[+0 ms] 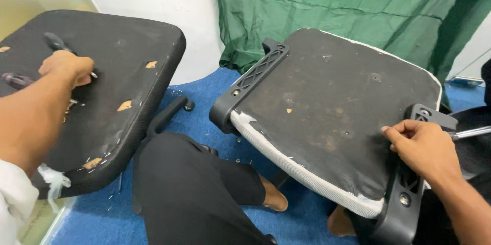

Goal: The person uses a screwdriver to remove screws from the underside of an office chair seat, detaching the seat from the gas lift mechanism. They then flip the seat and continue removing screws from the side frame.

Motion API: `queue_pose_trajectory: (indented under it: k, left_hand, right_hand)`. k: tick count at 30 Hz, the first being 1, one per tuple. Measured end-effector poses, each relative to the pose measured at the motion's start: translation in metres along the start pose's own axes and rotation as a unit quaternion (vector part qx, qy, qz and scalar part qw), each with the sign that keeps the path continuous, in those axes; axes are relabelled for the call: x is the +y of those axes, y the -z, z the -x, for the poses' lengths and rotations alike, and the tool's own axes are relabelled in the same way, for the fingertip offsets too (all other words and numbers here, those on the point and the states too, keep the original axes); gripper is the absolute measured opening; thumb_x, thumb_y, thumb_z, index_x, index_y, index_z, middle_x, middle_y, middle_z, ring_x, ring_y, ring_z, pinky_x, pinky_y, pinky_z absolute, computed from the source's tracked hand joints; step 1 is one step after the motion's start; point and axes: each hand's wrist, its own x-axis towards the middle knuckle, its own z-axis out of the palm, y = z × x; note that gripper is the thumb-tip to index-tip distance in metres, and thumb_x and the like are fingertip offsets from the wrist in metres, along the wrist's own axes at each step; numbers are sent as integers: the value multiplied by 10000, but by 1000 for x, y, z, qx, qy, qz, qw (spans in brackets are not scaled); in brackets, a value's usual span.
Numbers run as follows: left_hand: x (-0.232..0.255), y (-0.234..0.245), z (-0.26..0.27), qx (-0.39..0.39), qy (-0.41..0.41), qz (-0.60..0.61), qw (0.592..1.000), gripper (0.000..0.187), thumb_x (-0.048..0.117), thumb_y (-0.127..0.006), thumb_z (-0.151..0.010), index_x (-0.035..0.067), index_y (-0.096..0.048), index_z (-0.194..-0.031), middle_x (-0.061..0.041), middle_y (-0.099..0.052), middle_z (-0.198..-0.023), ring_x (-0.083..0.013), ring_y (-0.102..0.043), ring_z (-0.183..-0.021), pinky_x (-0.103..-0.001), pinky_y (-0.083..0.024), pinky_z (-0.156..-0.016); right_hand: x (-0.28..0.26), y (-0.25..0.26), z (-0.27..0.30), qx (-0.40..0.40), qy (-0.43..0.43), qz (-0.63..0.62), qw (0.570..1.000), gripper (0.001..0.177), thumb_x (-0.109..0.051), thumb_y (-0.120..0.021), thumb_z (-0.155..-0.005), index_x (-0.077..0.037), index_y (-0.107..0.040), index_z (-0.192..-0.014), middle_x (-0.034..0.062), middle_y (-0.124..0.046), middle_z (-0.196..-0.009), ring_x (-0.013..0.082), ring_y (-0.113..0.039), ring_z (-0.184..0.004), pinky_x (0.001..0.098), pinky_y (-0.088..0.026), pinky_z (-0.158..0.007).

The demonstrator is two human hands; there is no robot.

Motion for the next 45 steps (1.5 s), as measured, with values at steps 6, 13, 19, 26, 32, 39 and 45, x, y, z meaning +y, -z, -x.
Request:
queue_pose_trajectory:
  k: [6, 13, 19, 26, 32, 39, 45]
  left_hand:
    - [4, -9, 11, -130, -7, 280, 951, 128, 86, -639, -972, -39, -634, -1001, -151, -721, -1029, -211, -734, -768, -275, -621, -691]
    - [30, -12, 36, -253, -15, 411, 876, 86, 72, -643, -982, 23, -691, -1033, -45, -712, -913, -97, -689, -751, -180, -581, -652]
    - [93, 3, 154, -301, -101, 480, 818, 102, 109, -723, -942, 20, -703, -989, -41, -712, -839, -65, -637, -675, -165, -515, -603]
    - [156, -20, 353, -400, -294, 466, 733, 142, 182, -766, -891, 56, -743, -830, 12, -651, -692, -63, -548, -584, -203, -446, -565]
    - [177, -62, 517, -507, -385, 444, 630, 151, 117, -773, -829, -10, -787, -909, -40, -732, -726, -74, -636, -618, -212, -471, -557]
    - [161, -82, 595, -541, -462, 340, 614, 197, 110, -815, -773, 0, -799, -935, -41, -740, -701, -83, -672, -606, -240, -535, -589]
    - [150, -78, 611, -494, -496, 314, 641, 234, 123, -852, -752, 17, -818, -957, -83, -765, -724, -92, -669, -634, -254, -535, -616]
  right_hand:
    - [4, -8, -3, -11, 27, 21, 999, 342, -411, -730, -889, -94, -827, -975, 97, -736, -794, 252, -702, -737, 375, -560, -730]
    - [13, -5, 3, -8, 55, -36, 998, 337, -400, -733, -870, -88, -815, -966, 86, -720, -761, 241, -684, -690, 356, -541, -682]
    - [19, -15, 14, 38, 95, -101, 990, 346, -392, -684, -928, -65, -795, -915, 82, -709, -703, 209, -696, -607, 337, -523, -633]
    - [28, -20, 15, 70, 126, -187, 972, 346, -363, -649, -945, -52, -781, -867, 61, -705, -634, 145, -641, -561, 300, -485, -574]
    - [37, -20, 7, -3, 108, -347, 931, 381, -360, -629, -972, -26, -789, -879, 41, -680, -687, 98, -528, -609, 260, -417, -588]
    - [38, 3, 22, -139, 35, -678, 721, 349, -345, -455, -979, -92, -596, -1173, 29, -727, -847, 86, -587, -645, 242, -449, -587]
    - [22, 35, 34, -72, 182, -609, 769, 323, -263, -561, -1066, -20, -565, -1278, 78, -720, -915, 61, -503, -607, 222, -381, -536]
